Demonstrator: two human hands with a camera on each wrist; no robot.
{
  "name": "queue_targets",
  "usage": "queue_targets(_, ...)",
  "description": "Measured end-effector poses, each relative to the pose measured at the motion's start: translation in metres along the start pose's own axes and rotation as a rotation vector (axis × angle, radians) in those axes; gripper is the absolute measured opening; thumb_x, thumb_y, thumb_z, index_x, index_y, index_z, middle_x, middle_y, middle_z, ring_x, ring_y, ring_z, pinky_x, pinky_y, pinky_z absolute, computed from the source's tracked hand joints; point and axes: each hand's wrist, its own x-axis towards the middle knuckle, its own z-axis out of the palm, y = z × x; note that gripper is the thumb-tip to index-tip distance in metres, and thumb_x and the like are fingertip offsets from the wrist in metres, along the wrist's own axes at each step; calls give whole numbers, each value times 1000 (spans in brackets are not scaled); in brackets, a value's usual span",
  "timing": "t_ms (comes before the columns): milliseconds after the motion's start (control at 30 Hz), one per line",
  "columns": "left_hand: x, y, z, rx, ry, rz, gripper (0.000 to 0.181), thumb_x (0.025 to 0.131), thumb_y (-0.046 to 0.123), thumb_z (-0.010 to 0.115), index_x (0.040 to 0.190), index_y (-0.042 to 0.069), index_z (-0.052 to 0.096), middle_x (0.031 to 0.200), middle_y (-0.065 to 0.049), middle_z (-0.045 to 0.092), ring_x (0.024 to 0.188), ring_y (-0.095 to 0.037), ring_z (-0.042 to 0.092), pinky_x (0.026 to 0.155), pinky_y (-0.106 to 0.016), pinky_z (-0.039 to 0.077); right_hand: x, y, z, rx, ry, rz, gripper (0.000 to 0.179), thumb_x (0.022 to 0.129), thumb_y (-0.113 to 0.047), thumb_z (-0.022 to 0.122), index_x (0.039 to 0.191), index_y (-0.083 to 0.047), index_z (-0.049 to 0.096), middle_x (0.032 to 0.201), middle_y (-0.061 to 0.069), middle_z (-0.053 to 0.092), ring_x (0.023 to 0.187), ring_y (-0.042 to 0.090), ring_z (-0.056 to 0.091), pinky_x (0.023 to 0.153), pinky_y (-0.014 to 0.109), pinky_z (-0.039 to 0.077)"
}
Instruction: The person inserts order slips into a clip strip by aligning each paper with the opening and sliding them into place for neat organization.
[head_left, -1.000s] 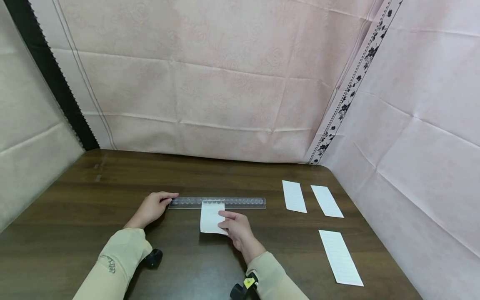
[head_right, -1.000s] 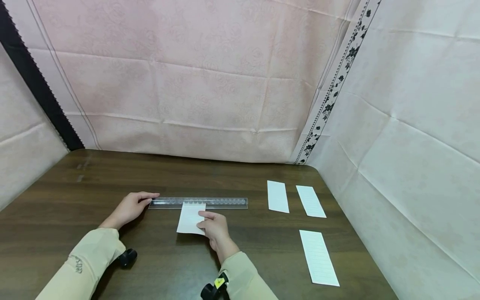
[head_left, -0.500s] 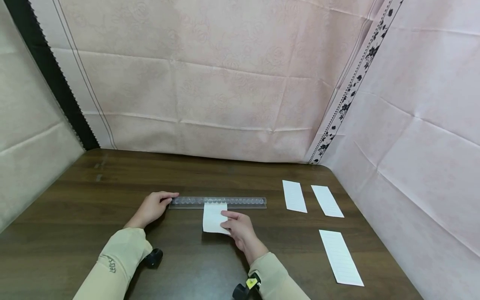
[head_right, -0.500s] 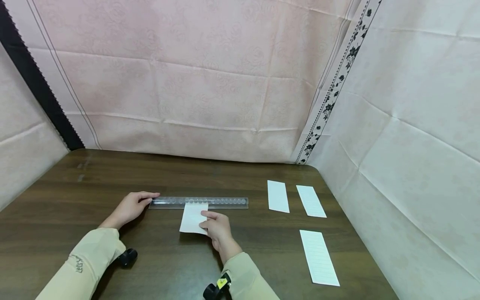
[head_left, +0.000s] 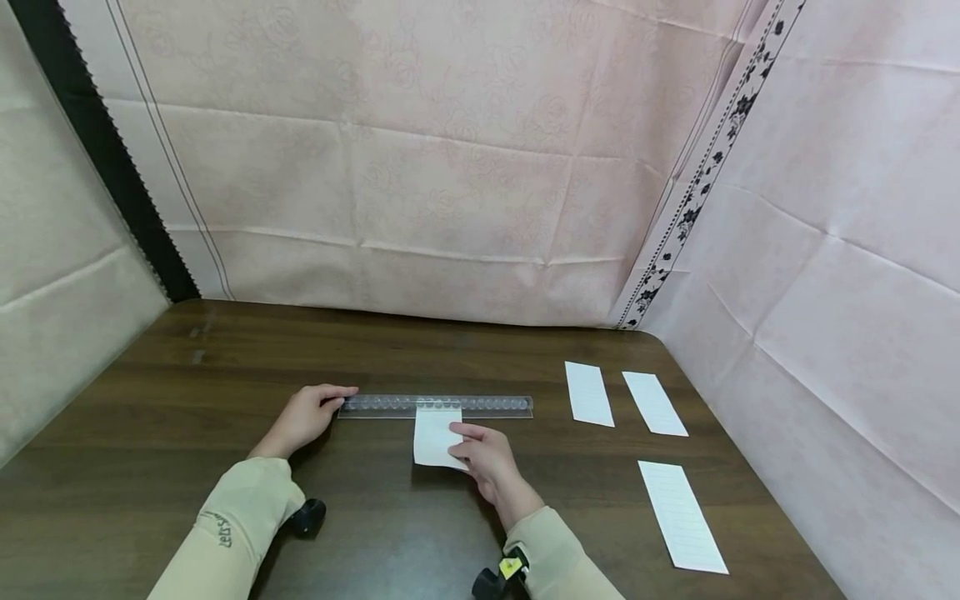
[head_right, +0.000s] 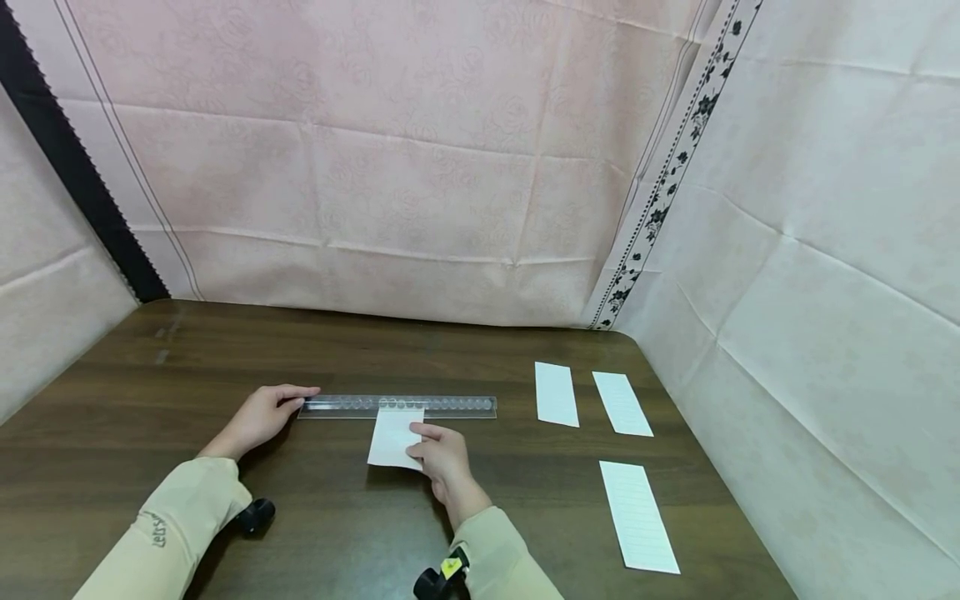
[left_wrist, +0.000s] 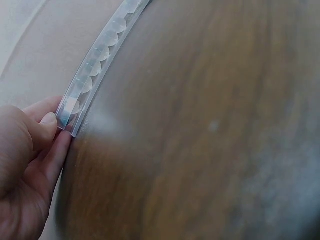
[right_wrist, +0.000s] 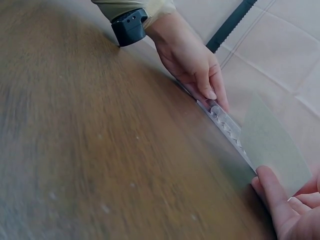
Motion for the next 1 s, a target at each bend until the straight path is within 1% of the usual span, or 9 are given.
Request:
queue_targets(67, 0, 1, 0, -1, 1, -2, 28, 95, 1, 50, 119, 2, 64, 120, -19, 59, 115, -37, 50, 91, -52, 42, 1, 0, -1, -2, 3, 0, 34, 79, 8, 64, 113, 1, 66, 81, 5, 57, 45, 6, 30, 46, 18, 33)
queue_targets(333, -1, 3, -1, -5, -5, -13, 28, 95, 2, 50, 119, 2, 63, 120, -19, 59, 115, -37, 50, 91, -52, 42, 1, 1, -6, 3, 20, 19, 34, 80, 9, 64, 113, 1, 66, 96, 9, 61, 55, 10, 42, 50, 18, 38)
queue_targets(433, -2, 3, -1, -4, -7, -13, 28, 95, 2, 50, 119, 2, 63, 121, -19, 58, 115, -37, 50, 91, -52, 42, 1, 1, -7, 2, 23, 22, 34, 80, 8, 64, 112, 0, 66, 96, 9, 61, 55, 9, 43, 50, 18, 39)
queue_targets(567, -3, 4, -2, 1, -6, -12, 28, 95, 2, 50, 119, 2, 63, 121, -20, 58, 115, -37, 49, 91, -53, 41, 0, 0, -8, 8, 17, 17, 34, 80, 8, 64, 113, 1, 66, 92, 8, 59, 51, 8, 38, 48, 17, 37)
queue_targets(600, -3, 4, -2, 1, -6, -12, 28, 95, 2, 50, 119, 2, 63, 121, -20, 58, 116, -38, 49, 91, -53, 41, -4, -4, -8, 9, 11, 14, 34, 80, 8, 64, 113, 2, 65, 90, 7, 58, 51, 7, 38, 48, 17, 37)
queue_targets(800, -2, 3, -1, 4, 1, -11, 28, 95, 2, 50, 119, 3, 64, 121, -20, 58, 116, -38, 49, 91, -53, 40, -3, -3, -9, 2, 12, 5, 35, 80, 9, 63, 114, 2, 64, 76, 3, 54, 43, 4, 31, 45, 16, 33)
queue_targets(833, -2, 2, -1, 4, 3, -12, 28, 95, 2, 50, 118, 3, 64, 121, -19, 58, 116, -37, 49, 91, -53, 40, 1, 0, -10, -2, 15, 4, 35, 80, 8, 64, 114, 1, 65, 76, 3, 54, 43, 4, 31, 44, 15, 33)
queue_targets(1000, -1, 2, 0, -4, 7, -19, 28, 95, 2, 50, 118, 3, 64, 121, -20, 58, 116, -38, 49, 92, -53, 40, 0, 0, -12, -5, 21, 22, 34, 80, 7, 64, 114, 1, 65, 88, 6, 58, 46, 6, 32, 46, 16, 33)
